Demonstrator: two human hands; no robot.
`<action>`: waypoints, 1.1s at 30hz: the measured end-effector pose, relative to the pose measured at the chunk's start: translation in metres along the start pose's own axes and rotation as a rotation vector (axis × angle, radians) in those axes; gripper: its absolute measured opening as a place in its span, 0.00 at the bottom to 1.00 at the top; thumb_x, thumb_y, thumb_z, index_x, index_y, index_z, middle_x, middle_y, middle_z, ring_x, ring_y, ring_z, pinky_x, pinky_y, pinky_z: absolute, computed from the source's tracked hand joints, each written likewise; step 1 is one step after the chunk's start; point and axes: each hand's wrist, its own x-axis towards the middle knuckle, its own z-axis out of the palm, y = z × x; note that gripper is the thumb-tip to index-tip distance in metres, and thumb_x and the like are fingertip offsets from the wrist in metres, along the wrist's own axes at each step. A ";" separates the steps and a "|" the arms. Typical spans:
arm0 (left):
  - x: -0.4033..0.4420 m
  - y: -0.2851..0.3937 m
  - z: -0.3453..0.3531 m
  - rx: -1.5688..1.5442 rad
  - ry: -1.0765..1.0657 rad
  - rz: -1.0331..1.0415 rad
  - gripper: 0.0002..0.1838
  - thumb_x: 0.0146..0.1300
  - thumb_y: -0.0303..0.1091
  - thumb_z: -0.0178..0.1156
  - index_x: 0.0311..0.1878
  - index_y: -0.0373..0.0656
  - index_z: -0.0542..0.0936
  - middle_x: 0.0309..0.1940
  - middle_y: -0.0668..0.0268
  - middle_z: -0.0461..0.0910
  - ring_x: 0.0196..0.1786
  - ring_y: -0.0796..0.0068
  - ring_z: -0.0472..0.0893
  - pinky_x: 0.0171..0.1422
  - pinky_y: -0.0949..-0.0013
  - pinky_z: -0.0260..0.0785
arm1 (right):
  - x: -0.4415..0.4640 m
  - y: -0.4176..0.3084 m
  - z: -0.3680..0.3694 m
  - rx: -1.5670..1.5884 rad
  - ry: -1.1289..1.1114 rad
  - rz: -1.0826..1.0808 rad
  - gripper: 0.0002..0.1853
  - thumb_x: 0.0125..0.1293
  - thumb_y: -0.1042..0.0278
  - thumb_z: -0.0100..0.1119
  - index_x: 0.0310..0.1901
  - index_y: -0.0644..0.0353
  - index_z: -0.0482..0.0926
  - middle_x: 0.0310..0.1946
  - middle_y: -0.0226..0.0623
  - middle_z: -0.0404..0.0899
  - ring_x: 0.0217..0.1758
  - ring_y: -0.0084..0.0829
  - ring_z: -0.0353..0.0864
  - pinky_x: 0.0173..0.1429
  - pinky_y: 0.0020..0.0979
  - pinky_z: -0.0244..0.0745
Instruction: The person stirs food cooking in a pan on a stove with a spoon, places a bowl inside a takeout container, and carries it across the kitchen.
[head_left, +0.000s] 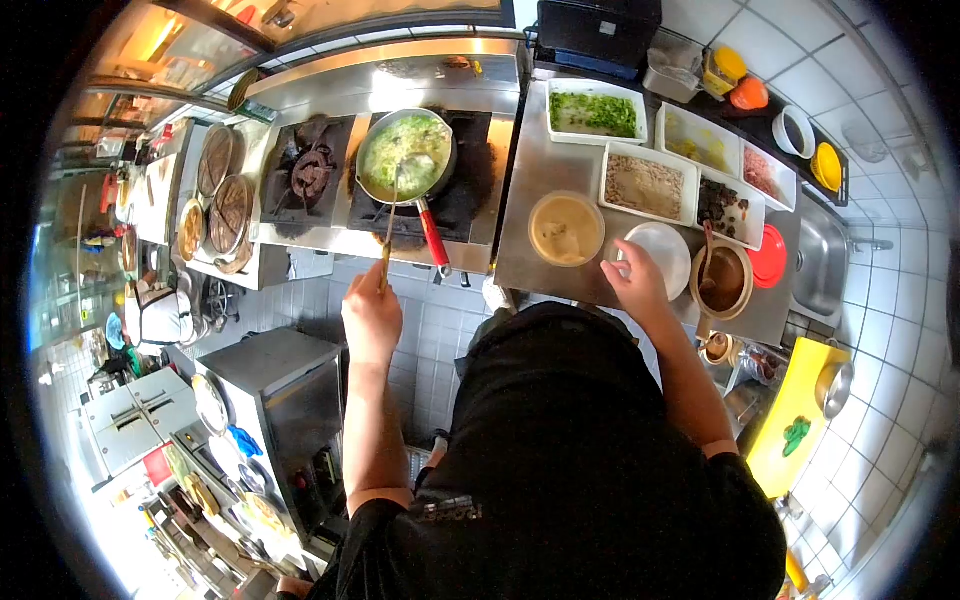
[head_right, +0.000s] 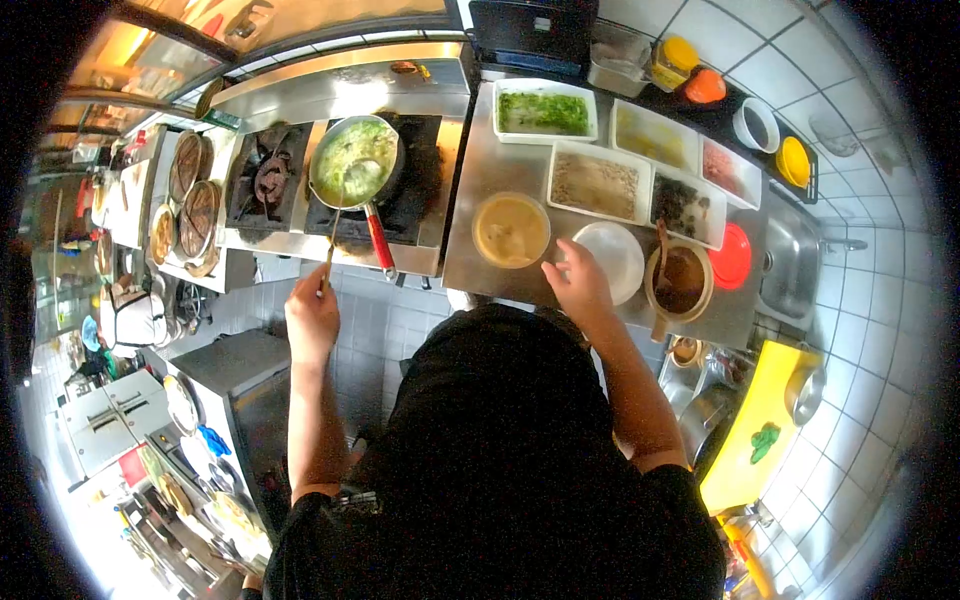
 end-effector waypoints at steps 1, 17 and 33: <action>-0.001 -0.003 0.001 -0.007 -0.014 -0.014 0.21 0.58 0.19 0.59 0.56 0.38 0.83 0.36 0.47 0.82 0.40 0.43 0.83 0.46 0.50 0.76 | -0.001 0.002 0.000 0.005 0.002 0.007 0.27 0.66 0.63 0.69 0.62 0.68 0.75 0.58 0.53 0.79 0.47 0.39 0.89 0.48 0.36 0.84; 0.058 -0.046 0.092 -0.010 0.226 0.015 0.21 0.60 0.20 0.55 0.57 0.35 0.81 0.37 0.44 0.83 0.41 0.44 0.83 0.42 0.50 0.78 | -0.009 0.004 -0.007 0.000 0.069 -0.052 0.23 0.66 0.68 0.68 0.60 0.67 0.76 0.55 0.51 0.80 0.45 0.37 0.89 0.42 0.32 0.85; 0.045 -0.052 0.014 -1.621 -0.285 -0.754 0.24 0.68 0.21 0.52 0.67 0.22 0.67 0.44 0.48 0.80 0.25 0.83 0.72 0.17 0.85 0.58 | -0.019 0.015 -0.016 -0.063 0.105 0.031 0.23 0.66 0.66 0.68 0.60 0.66 0.77 0.58 0.50 0.79 0.48 0.36 0.88 0.43 0.31 0.86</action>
